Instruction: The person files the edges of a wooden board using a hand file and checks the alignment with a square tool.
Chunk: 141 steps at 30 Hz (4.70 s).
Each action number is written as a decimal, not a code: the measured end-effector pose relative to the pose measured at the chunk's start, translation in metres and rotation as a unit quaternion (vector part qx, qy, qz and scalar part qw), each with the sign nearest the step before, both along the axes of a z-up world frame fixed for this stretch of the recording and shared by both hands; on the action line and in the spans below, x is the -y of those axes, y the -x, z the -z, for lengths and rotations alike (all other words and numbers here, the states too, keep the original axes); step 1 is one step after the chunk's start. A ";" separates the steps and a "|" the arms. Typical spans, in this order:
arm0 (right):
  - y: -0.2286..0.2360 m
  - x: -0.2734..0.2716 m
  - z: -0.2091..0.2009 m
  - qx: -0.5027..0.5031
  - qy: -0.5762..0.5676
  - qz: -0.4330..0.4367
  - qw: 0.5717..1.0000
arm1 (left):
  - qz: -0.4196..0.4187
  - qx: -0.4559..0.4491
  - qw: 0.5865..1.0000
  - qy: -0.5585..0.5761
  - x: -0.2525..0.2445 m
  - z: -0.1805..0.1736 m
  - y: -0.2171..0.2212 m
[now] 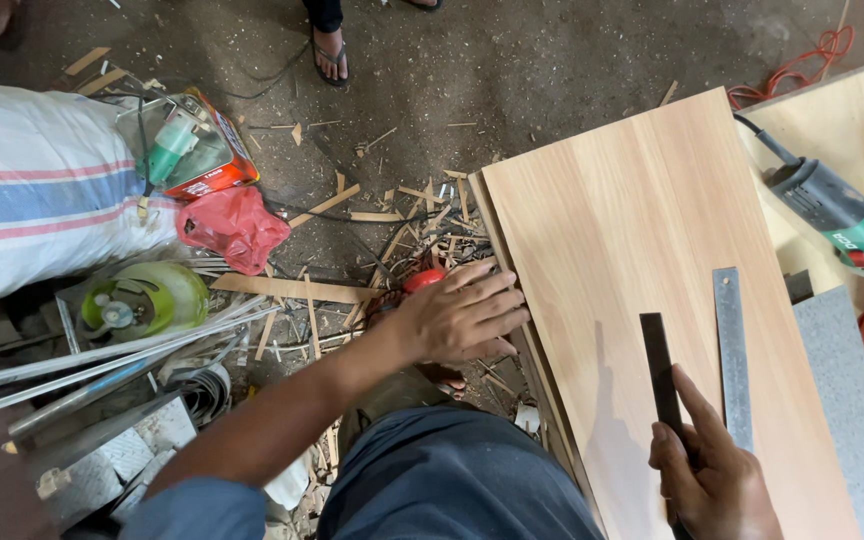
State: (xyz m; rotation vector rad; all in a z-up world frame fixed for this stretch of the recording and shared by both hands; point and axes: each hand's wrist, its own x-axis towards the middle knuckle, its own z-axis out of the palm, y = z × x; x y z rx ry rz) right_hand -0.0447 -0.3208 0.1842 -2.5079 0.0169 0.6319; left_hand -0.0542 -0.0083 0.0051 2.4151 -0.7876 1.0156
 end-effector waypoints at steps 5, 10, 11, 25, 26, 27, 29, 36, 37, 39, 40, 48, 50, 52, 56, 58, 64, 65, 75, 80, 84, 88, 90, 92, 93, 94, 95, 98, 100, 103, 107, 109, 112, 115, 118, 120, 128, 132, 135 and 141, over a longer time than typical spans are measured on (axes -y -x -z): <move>0.005 -0.016 -0.005 -0.020 -0.003 0.042 0.999 | 0.022 0.056 0.997 -0.048 -0.039 0.012 -0.030; 0.012 -0.017 0.001 0.002 -0.037 0.063 0.997 | -0.058 0.087 0.994 -0.033 -0.095 0.024 -0.071; 0.013 -0.020 0.000 -0.003 -0.028 0.075 0.997 | -0.211 0.000 0.974 0.084 -0.106 0.001 -0.074; 0.005 -0.053 -0.012 -0.040 0.023 0.094 0.994 | -0.266 -0.295 0.759 0.516 0.024 -0.038 -0.023; 0.004 -0.055 -0.013 -0.045 0.018 0.094 0.994 | -0.265 -0.308 0.749 0.523 0.025 -0.045 -0.024; 0.004 -0.058 -0.013 -0.050 0.012 0.094 0.994 | -0.264 -0.322 0.740 0.529 0.025 -0.052 -0.024; 0.004 -0.057 -0.012 -0.051 0.013 0.080 0.995 | -0.278 -0.345 0.723 0.531 0.034 -0.048 -0.026; 0.001 -0.048 -0.010 -0.067 0.026 0.054 0.996 | -0.270 -0.413 0.634 0.595 0.060 -0.044 -0.020; 0.001 -0.046 -0.009 -0.067 0.025 0.053 0.996 | -0.271 -0.412 0.634 0.595 0.065 -0.045 -0.017; -0.001 -0.040 -0.007 -0.059 0.023 0.029 0.998 | -0.265 -0.417 0.643 0.586 0.073 -0.046 -0.010; -0.002 -0.040 -0.006 -0.059 0.022 0.027 0.998 | -0.266 -0.416 0.643 0.586 0.074 -0.046 -0.006; -0.016 -0.028 0.002 -0.025 0.029 -0.087 0.996 | -0.240 -0.366 0.715 0.545 0.047 -0.055 -0.009; -0.017 -0.030 0.001 -0.032 0.040 -0.091 0.995 | -0.227 -0.407 0.687 0.558 0.048 -0.064 -0.016; -0.018 -0.034 -0.001 -0.037 0.049 -0.097 0.993 | -0.214 -0.443 0.658 0.570 0.051 -0.072 -0.017; -0.023 -0.043 -0.001 -0.036 0.027 -0.120 0.992 | -0.186 -0.414 0.608 0.652 0.063 -0.073 -0.008; -0.027 -0.050 0.000 -0.023 0.028 -0.146 0.989 | -0.177 -0.425 0.575 0.676 0.067 -0.071 -0.003; -0.058 -0.107 -0.009 0.073 0.024 -0.309 0.948 | -0.160 -0.421 0.487 0.749 0.051 -0.074 -0.012; -0.065 -0.119 -0.011 0.074 0.037 -0.333 0.939 | -0.149 -0.420 0.449 0.775 0.049 -0.073 -0.016; -0.094 -0.174 -0.018 0.076 0.151 -0.382 0.909 | -0.133 -0.439 0.423 0.781 0.012 -0.100 -0.031; -0.100 -0.179 -0.021 0.059 0.195 -0.380 0.902 | -0.251 -0.414 0.606 0.632 0.022 -0.068 -0.038; -0.103 -0.177 -0.023 0.058 0.202 -0.371 0.905 | -0.255 -0.440 0.657 0.556 0.026 -0.062 -0.041; -0.103 -0.174 -0.022 0.057 0.193 -0.367 0.908 | -0.258 -0.479 0.651 0.529 0.018 -0.062 -0.048; -0.103 -0.170 -0.022 0.059 0.178 -0.361 0.913 | -0.245 -0.519 0.632 0.520 0.011 -0.066 -0.051; -0.104 -0.166 -0.022 0.060 0.179 -0.354 0.916 | -0.241 -0.536 0.630 0.507 0.000 -0.072 -0.056; -0.105 -0.164 -0.022 0.061 0.180 -0.350 0.917 | -0.238 -0.551 0.627 0.496 -0.006 -0.075 -0.058; -0.105 -0.163 -0.022 0.061 0.179 -0.348 0.918 | -0.238 -0.552 0.628 0.494 -0.015 -0.073 -0.064; -0.104 -0.161 -0.023 0.062 0.174 -0.344 0.921 | -0.253 -0.512 0.649 0.503 -0.024 -0.071 -0.069; -0.102 -0.157 -0.022 0.064 0.163 -0.340 0.924 | -0.282 -0.369 0.692 0.553 -0.044 -0.052 -0.080; -0.102 -0.156 -0.023 0.065 0.157 -0.339 0.925 | -0.292 -0.264 0.707 0.588 -0.039 -0.048 -0.077; -0.102 -0.158 -0.025 0.053 0.155 -0.335 0.928 | -0.303 -0.299 0.745 0.514 -0.004 -0.057 -0.055; -0.105 -0.159 -0.022 0.060 0.157 -0.345 0.923 | -0.221 -0.363 0.734 0.530 0.043 -0.052 -0.034; -0.106 -0.160 -0.021 0.073 0.144 -0.363 0.918 | -0.219 -0.323 0.745 0.542 0.050 -0.047 -0.033; -0.107 -0.166 -0.019 0.081 0.152 -0.377 0.910 | -0.226 -0.334 0.763 0.506 0.050 -0.047 -0.031; -0.108 -0.179 -0.019 0.053 0.157 -0.365 0.916 | -0.173 -0.360 0.705 0.586 0.052 -0.054 -0.026; -0.112 -0.184 -0.015 0.037 0.164 -0.370 0.914 | -0.126 -0.349 0.679 0.634 0.055 -0.055 -0.020; -0.113 -0.189 -0.015 0.037 0.170 -0.398 0.901 | -0.107 -0.358 0.658 0.654 0.056 -0.058 -0.017; -0.123 -0.201 -0.008 0.039 0.183 -0.436 0.880 | -0.168 -0.317 0.621 0.697 0.032 -0.061 -0.019; -0.120 -0.215 -0.016 0.029 0.215 -0.432 0.875 | -0.085 -0.437 0.425 0.788 -0.014 -0.045 -0.067; -0.115 -0.236 -0.029 -0.029 0.310 -0.380 0.871 | -0.042 -0.478 0.392 0.785 -0.018 -0.022 -0.091; -0.112 -0.212 -0.004 0.046 0.142 -0.439 0.886 | -0.001 -0.380 0.419 0.825 -0.013 -0.010 -0.095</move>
